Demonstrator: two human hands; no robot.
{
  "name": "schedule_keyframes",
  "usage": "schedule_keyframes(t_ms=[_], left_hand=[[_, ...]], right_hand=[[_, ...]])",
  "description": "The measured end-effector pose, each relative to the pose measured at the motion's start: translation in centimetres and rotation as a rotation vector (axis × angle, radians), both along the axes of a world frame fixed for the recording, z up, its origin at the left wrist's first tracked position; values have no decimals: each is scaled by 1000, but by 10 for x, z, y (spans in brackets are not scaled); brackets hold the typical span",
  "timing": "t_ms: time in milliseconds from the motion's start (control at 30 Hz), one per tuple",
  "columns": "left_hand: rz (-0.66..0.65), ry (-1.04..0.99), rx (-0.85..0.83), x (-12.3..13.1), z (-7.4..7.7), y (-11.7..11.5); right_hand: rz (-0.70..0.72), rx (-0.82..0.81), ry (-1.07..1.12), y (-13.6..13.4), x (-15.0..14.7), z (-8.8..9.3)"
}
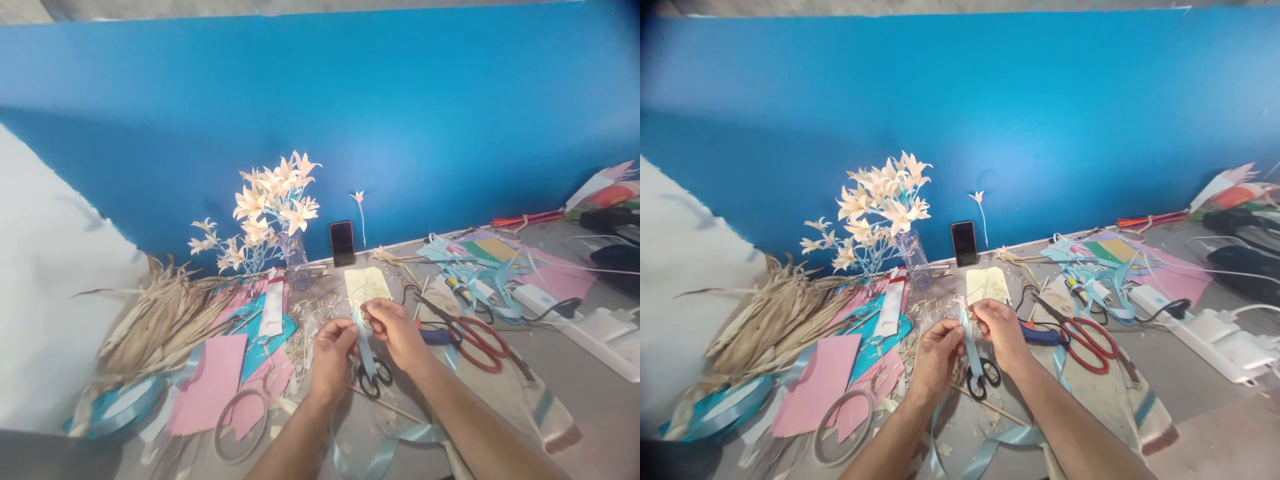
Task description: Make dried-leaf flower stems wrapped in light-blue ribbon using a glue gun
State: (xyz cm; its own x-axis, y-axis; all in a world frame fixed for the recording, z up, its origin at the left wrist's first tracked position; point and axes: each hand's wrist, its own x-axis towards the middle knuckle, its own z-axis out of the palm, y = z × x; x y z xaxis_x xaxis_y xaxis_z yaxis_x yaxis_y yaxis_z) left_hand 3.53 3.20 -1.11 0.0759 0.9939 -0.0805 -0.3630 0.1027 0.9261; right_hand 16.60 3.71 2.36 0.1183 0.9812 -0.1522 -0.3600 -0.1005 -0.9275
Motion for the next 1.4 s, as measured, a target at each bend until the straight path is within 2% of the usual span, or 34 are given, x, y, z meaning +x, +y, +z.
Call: schedule_keyframes(t_ms=[167,400,667,867,1167,1400], left_hand=[[-20,33,12,2,2,-3],[76,249,63,4,10,-6],[192,398,176,6,16,-15],[99,285,175,3,18,-14],[121,175,134,-4,12,0],[100,102,100,-6,11,4]], right_hand=[[102,8,-53,0,1,-4],[74,74,-220,1,3,-7],[65,167,-326,-5,1,4],[53,202,-395,-7,1,7],[73,261,-525,-7,-1,-6],[49,262,-526,-6,3,-6]])
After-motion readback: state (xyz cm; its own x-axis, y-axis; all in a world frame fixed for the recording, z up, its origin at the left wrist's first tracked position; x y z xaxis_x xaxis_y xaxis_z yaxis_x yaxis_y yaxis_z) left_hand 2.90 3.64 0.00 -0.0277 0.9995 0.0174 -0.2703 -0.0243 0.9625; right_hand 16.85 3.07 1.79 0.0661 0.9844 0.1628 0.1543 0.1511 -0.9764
